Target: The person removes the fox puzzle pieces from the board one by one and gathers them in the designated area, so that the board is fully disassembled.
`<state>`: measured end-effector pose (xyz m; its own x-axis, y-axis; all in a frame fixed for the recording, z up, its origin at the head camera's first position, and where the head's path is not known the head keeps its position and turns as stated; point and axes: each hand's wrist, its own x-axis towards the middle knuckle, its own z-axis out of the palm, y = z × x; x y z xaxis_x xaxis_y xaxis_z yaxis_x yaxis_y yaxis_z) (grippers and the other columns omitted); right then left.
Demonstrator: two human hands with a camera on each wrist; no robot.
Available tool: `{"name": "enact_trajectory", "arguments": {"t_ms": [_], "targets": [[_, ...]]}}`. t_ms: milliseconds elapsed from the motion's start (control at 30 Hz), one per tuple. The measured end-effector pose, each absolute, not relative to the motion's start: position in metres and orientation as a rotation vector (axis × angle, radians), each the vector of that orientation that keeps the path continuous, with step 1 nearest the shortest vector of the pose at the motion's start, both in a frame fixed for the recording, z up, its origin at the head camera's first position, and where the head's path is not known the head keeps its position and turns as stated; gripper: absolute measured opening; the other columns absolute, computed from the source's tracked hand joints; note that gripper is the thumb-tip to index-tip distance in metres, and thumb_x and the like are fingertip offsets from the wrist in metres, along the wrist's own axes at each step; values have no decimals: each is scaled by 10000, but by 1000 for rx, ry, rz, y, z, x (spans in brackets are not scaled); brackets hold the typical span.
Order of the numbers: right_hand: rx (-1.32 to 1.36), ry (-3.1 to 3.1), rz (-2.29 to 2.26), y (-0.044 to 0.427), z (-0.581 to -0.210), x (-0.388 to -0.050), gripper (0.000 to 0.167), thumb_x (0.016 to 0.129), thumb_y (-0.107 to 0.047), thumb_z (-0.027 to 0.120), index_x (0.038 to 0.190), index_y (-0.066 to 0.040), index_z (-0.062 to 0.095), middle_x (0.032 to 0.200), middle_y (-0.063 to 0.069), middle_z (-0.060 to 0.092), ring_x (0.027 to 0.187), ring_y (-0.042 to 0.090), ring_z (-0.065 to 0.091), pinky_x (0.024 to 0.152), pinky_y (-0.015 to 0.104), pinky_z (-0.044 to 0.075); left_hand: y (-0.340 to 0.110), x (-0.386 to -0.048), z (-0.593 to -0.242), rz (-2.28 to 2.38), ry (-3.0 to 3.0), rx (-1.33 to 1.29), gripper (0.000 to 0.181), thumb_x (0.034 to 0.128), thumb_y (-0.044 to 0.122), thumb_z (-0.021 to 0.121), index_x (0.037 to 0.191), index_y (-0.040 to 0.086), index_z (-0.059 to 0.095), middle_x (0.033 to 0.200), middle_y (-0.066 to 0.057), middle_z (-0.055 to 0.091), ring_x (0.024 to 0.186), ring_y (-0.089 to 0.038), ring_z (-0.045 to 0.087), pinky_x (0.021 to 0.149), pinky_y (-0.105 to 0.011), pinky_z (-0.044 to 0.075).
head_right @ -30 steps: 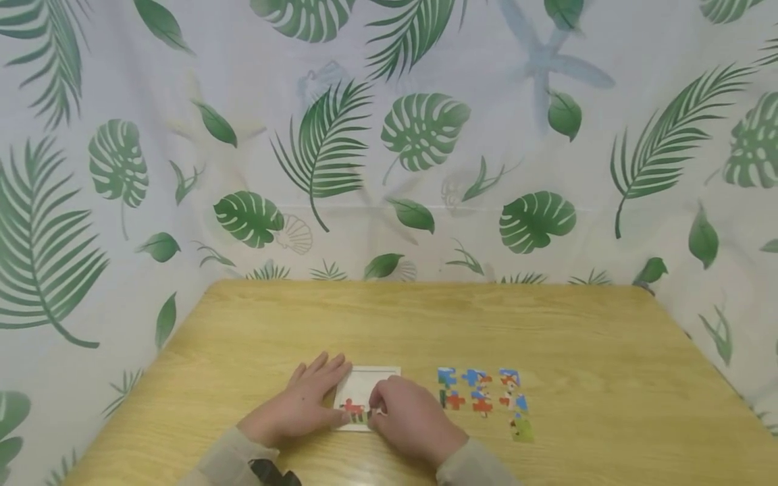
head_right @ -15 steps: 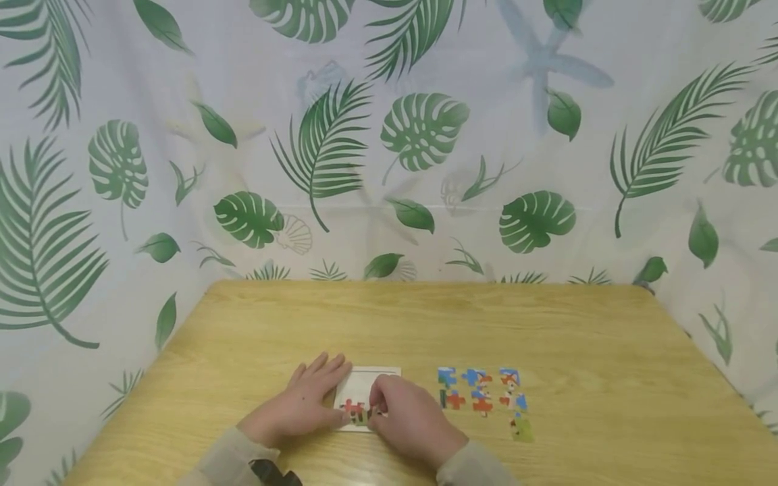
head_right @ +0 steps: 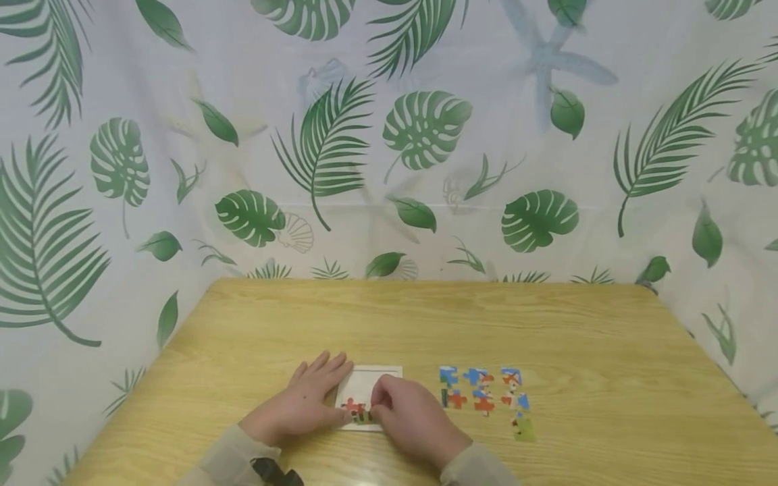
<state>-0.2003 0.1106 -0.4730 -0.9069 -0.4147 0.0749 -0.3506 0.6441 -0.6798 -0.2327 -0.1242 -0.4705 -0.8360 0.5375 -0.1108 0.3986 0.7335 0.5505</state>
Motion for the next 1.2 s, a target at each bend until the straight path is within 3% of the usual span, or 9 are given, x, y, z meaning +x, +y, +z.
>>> {"name": "enact_trajectory", "arguments": {"t_ms": [567,1200], "targets": [[-612,2751,-1114,136,-460,-199,145,975,-169,683,879,-239,599,773,-135,588,670,95,512,614,290,433,-125,-230,-470,778,2669,713,880,887,430,732,1593,93,329,1667,-105,200,1537,-365,42,1177,-629,-21],[-551,2746,-1044,207,-458,-188,132,977,-214,679,886,-201,584,749,-90,556,647,82,476,569,264,422,-125,-233,-471,767,2653,725,874,892,442,725,1596,107,329,1669,-95,198,1538,-356,39,1176,-632,-21]]}}
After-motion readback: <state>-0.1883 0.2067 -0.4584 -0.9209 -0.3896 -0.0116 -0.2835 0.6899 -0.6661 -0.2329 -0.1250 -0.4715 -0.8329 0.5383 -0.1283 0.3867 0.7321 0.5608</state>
